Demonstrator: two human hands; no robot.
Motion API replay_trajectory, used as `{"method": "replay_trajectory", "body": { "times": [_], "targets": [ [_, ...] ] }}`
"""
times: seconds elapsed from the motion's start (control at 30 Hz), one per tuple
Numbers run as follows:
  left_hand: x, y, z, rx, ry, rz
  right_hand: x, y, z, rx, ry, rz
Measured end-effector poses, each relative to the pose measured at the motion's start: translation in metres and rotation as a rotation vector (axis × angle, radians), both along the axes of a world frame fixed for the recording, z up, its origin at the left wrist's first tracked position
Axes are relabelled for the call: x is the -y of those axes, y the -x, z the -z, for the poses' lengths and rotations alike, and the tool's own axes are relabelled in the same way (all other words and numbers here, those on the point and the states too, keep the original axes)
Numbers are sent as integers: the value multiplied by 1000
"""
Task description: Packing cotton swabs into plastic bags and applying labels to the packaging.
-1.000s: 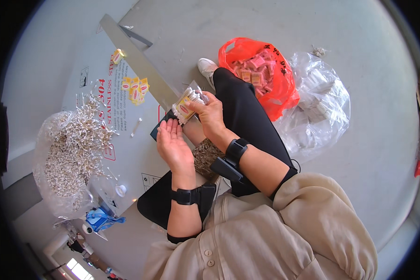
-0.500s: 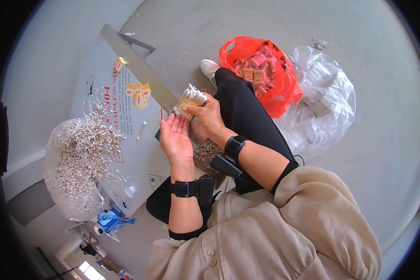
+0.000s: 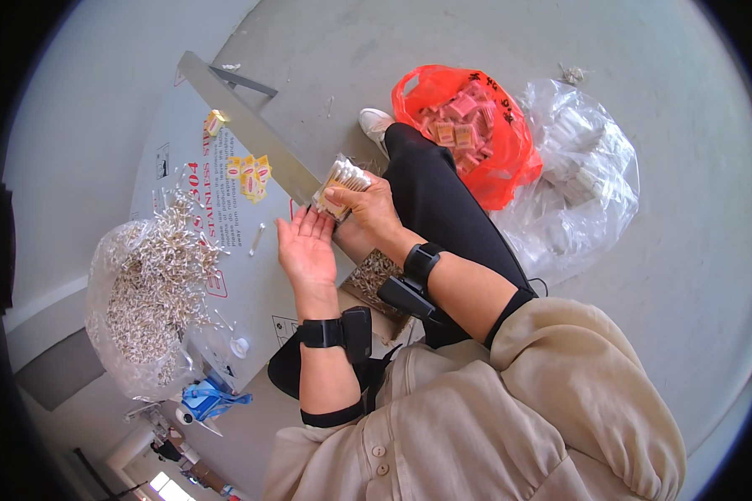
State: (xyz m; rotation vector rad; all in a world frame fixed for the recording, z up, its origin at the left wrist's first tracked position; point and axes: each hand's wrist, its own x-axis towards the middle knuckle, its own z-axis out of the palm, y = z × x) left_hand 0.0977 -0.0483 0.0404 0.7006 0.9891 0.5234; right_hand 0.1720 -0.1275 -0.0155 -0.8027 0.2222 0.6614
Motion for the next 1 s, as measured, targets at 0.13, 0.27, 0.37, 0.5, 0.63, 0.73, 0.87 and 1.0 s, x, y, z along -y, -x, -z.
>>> {"method": "replay_trajectory", "body": {
  "times": [0.13,0.27,0.37,0.5,0.63,0.73,0.87,1.0],
  "targets": [
    [-6,-1,-2,-5,-55,118,-2,3,0,18,30,1],
    [3,6,0,-57,-90,37,3,1,0,-12,-22,-8],
    [0,15,2,15,53,29,2,2,-1,-60,-31,3],
    [-6,16,1,-9,108,-24,1,3,-4,-59,-43,25],
    [-6,15,1,-3,76,54,2,3,-3,-51,-52,40],
    [-5,11,-2,-6,74,70,3,2,-2,-16,-9,-6],
    [-9,10,1,23,37,127,2,3,-5,18,-14,-13],
    [-7,10,2,17,45,130,5,2,-5,2,-40,-22]
  ]
}}
